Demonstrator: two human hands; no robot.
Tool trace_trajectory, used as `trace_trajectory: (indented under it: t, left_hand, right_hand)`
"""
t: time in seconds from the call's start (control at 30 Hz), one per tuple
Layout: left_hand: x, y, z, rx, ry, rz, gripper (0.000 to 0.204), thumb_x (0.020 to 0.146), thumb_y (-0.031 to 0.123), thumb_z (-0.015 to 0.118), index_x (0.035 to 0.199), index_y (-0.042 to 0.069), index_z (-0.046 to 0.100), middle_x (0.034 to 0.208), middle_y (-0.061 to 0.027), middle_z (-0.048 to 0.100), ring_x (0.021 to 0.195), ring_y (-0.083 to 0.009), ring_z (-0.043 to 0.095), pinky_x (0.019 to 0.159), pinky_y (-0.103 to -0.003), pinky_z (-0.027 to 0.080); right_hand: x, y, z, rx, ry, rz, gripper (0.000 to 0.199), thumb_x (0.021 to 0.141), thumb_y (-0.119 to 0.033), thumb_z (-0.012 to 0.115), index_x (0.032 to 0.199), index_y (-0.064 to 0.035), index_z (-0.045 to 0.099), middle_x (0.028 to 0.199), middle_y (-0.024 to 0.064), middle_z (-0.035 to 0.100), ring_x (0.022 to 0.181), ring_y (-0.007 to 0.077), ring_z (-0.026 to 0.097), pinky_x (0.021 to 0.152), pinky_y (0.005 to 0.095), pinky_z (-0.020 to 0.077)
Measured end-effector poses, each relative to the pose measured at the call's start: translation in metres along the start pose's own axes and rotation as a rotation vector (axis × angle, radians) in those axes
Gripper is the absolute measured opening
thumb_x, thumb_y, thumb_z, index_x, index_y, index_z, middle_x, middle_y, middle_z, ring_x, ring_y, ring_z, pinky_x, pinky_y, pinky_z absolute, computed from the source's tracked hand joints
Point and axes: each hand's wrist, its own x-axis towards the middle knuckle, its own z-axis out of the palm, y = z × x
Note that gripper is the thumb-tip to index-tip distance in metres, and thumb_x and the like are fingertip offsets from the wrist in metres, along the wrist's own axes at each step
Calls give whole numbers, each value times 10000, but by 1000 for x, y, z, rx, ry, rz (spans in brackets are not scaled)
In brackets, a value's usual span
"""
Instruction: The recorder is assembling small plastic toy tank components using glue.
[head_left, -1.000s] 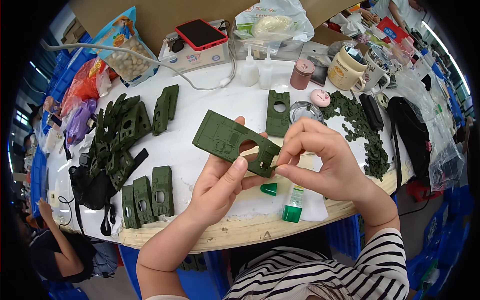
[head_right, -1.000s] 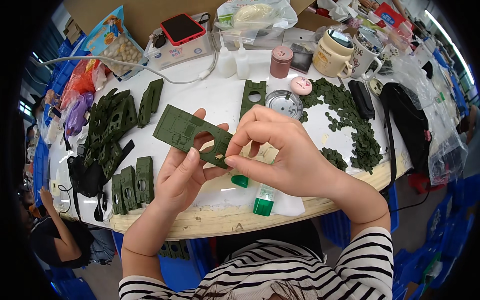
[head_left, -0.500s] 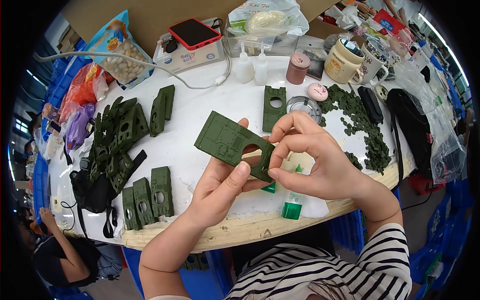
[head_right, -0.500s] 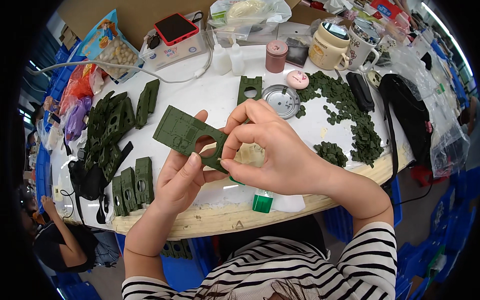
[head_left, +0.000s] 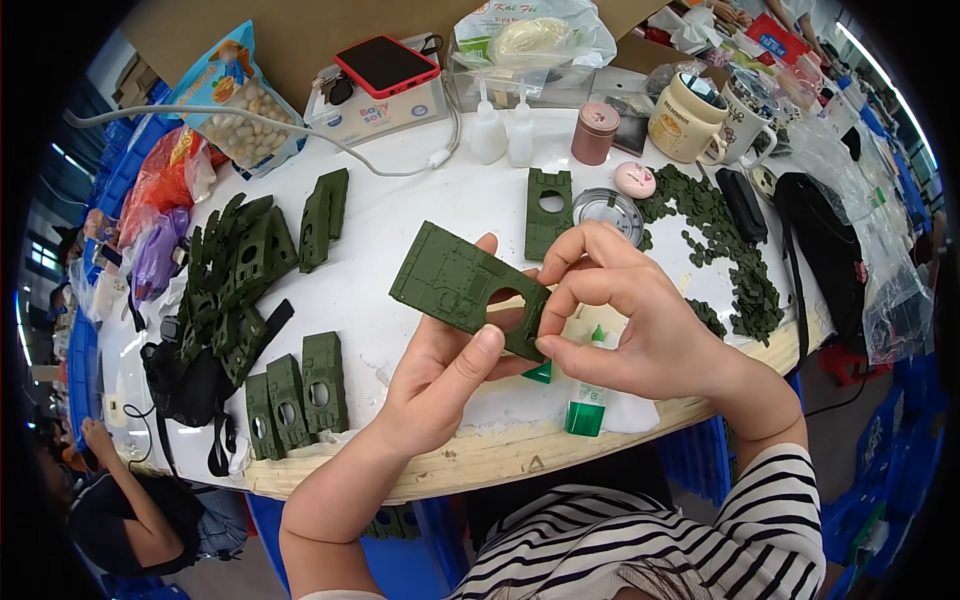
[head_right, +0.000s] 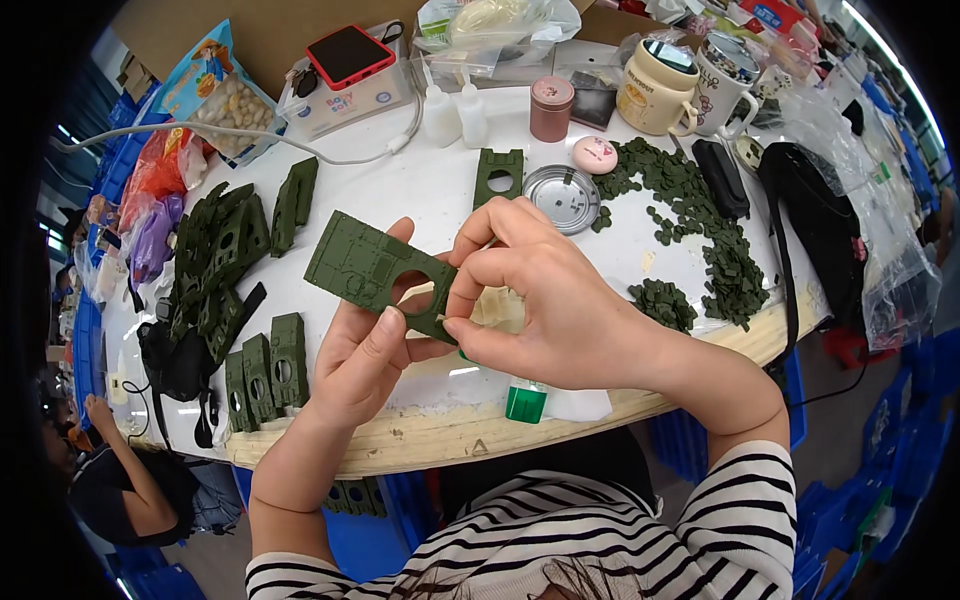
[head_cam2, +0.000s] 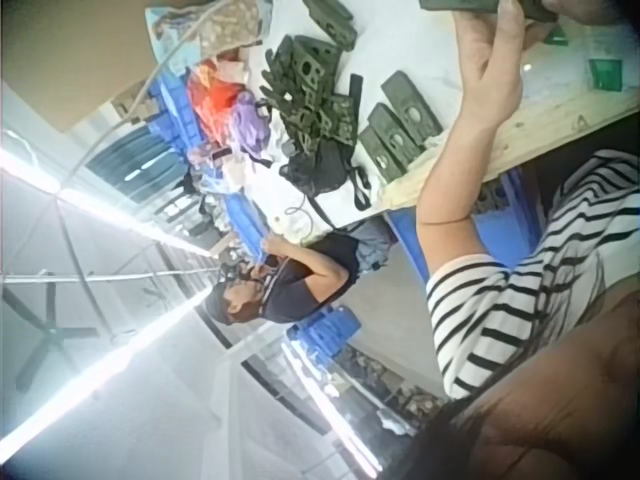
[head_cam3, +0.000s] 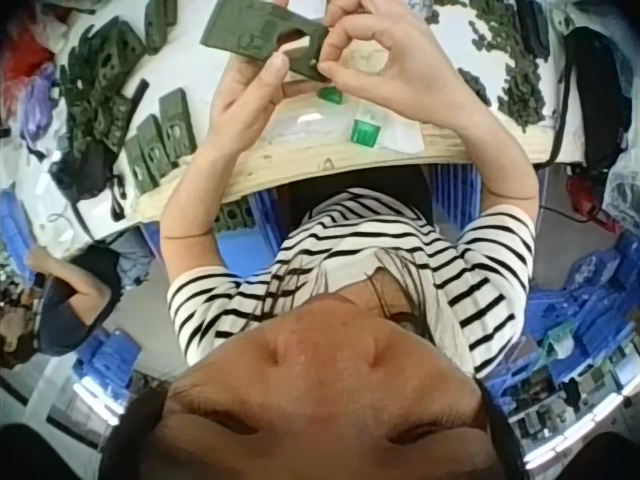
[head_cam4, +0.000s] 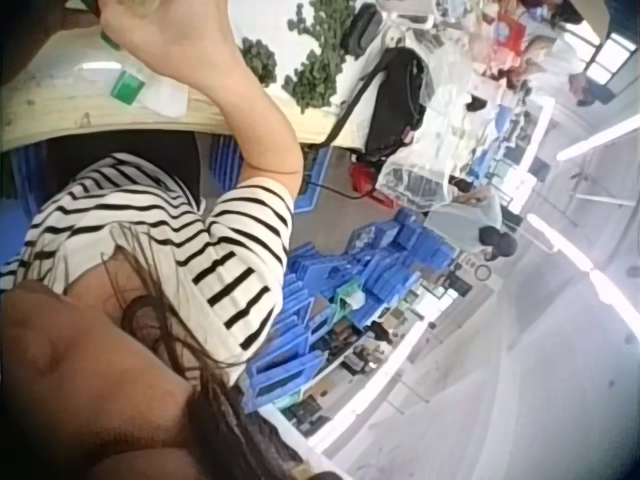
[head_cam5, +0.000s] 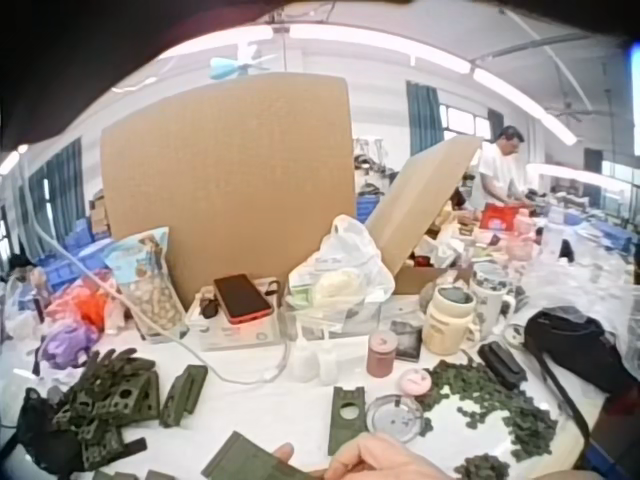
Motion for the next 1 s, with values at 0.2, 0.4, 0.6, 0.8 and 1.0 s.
trace_trajectory:
  t: [0.2, 0.4, 0.6, 0.8, 1.0]
  left_hand:
    - [0, 3, 1, 43, -16, 10, 599, 1003, 196, 365, 1512, 73, 73, 1443, -193, 343, 1314, -317, 421, 980, -444, 490]
    - [0, 2, 1, 38, -11, 0, 599, 1004, 196, 365, 1511, 72, 71, 1436, -190, 350, 1310, -321, 424, 982, -449, 491]
    - [1, 5, 0, -67, 23, -74, 583, 1005, 200, 364, 1507, 78, 93, 1402, -175, 383, 1285, -316, 455, 987, -460, 493]
    - [0, 5, 0, -76, 30, -85, 578, 1002, 197, 378, 1503, 79, 114, 1359, -156, 417, 1255, -301, 486, 972, -453, 509]
    - [0, 2, -2, -52, 24, -94, 579, 1003, 191, 384, 1503, 79, 114, 1379, -158, 406, 1260, -304, 482, 961, -452, 515]
  right_hand:
    - [0, 1, 0, -13, 11, -8, 96, 700, -83, 715, 705, -66, 621, 938, 71, 525, 948, 243, 490, 849, 347, 395]
    - [1, -1, -2, -31, -15, -10, 107, 702, -78, 721, 718, -63, 617, 917, 69, 511, 927, 241, 487, 834, 340, 399]
    - [3, -5, -5, -36, -17, -72, 161, 709, -80, 747, 813, -64, 625, 945, 71, 485, 931, 247, 458, 828, 343, 385]
    - [4, -5, -7, -151, -34, -159, 185, 712, -80, 758, 859, -81, 644, 960, 74, 473, 940, 261, 441, 829, 361, 367]
    - [3, -5, -7, -146, -47, -143, 176, 711, -57, 746, 848, -82, 638, 970, 73, 477, 951, 265, 442, 846, 364, 366]
